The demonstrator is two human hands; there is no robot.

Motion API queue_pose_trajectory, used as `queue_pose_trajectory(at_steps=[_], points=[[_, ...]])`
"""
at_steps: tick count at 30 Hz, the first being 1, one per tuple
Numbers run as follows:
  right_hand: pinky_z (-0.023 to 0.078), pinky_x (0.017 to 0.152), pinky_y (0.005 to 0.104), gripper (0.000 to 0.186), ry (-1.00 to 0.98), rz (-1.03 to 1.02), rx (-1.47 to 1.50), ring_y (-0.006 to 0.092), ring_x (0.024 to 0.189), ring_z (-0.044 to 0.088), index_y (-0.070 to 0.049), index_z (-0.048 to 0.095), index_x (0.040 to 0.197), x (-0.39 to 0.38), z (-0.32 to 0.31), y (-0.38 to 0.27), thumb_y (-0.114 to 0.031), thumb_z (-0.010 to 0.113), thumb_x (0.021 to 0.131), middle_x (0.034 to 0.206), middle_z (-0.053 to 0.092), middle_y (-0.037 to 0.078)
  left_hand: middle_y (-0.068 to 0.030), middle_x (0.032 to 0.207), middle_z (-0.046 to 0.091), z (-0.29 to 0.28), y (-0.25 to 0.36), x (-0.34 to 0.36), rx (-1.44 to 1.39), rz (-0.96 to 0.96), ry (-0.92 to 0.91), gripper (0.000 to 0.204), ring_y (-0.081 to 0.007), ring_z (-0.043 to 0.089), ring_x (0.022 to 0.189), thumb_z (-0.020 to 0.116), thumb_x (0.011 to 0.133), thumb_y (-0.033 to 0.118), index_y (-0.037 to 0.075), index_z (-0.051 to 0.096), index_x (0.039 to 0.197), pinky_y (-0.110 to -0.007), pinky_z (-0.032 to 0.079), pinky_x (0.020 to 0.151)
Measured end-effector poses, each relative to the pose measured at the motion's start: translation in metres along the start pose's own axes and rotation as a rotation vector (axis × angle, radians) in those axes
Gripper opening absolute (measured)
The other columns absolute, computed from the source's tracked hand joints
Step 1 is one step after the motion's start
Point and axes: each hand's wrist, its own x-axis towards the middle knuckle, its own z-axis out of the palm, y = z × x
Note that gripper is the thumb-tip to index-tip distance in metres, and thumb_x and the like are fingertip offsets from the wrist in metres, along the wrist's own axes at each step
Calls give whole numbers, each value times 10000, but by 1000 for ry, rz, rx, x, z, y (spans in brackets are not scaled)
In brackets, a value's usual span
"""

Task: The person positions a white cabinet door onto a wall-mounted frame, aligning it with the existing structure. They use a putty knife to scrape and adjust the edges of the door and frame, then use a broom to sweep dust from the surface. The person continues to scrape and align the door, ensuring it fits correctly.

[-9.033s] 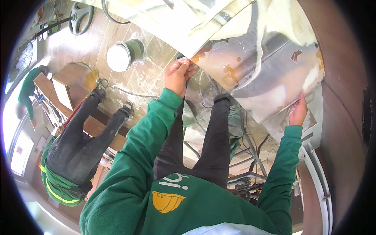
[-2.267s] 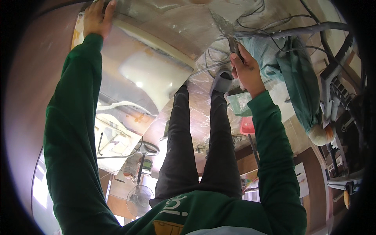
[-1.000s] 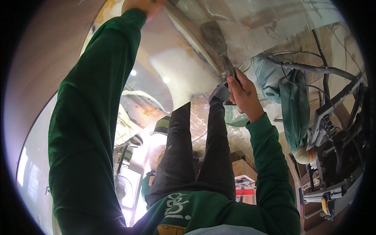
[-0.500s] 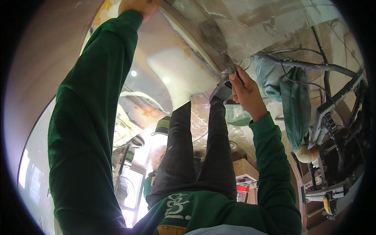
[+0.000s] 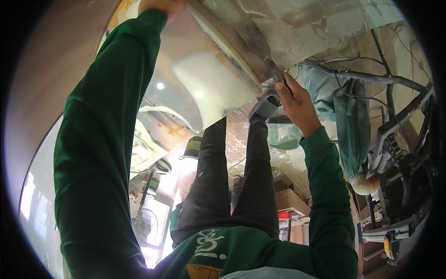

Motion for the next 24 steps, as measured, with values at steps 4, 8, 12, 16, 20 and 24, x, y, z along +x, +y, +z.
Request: queue_pose_trajectory(at_steps=[4,8,12,16,20,24], points=[[482,750,315,456,-55,16,-10,212,793,605,40,525,1279,6,1,-18,-330,537,1012,914,649,181,-259,1176,569,-3,2,0,-37,-11,-4,508,-440,505,1133,526,930,417,-27,586,1172,-489,398,992],[494,725,352,453,27,-56,-145,309,782,643,52,528,1258,2,9,-27,-328,534,1011,899,652,223,-257,1171,570,-4,4,-1,-33,-27,-8,500,-438,504,1134,531,929,416,-20,586,1167,-486,398,993],[503,722,377,440,70,-95,-193,401,820,659,51,533,1250,1,10,-15,-317,533,1010,895,650,261,-257,1174,570,-1,4,-2,-28,-23,10,508,-436,503,1140,527,932,422,-23,584,1171,-482,393,1000],[507,718,380,430,15,-103,-197,414,831,666,53,537,1242,11,9,-19,-306,543,1005,888,646,278,-257,1188,570,-1,1,0,-44,-4,8,525,-434,500,1146,521,937,430,-32,578,1181,-484,387,1012],[506,702,380,420,56,-169,-219,411,807,666,34,547,1230,19,14,-17,-317,549,1001,843,644,266,-257,1203,566,2,1,-3,-21,15,42,534,-433,494,1160,519,941,437,-34,572,1186,-484,382,1022],[492,656,390,393,65,-145,-228,399,738,651,18,565,1151,27,11,-14,-344,547,1000,775,628,239,-258,1220,558,0,4,0,-11,-14,-2,534,-432,488,1174,518,942,435,-35,569,1190,-480,379,1030]])
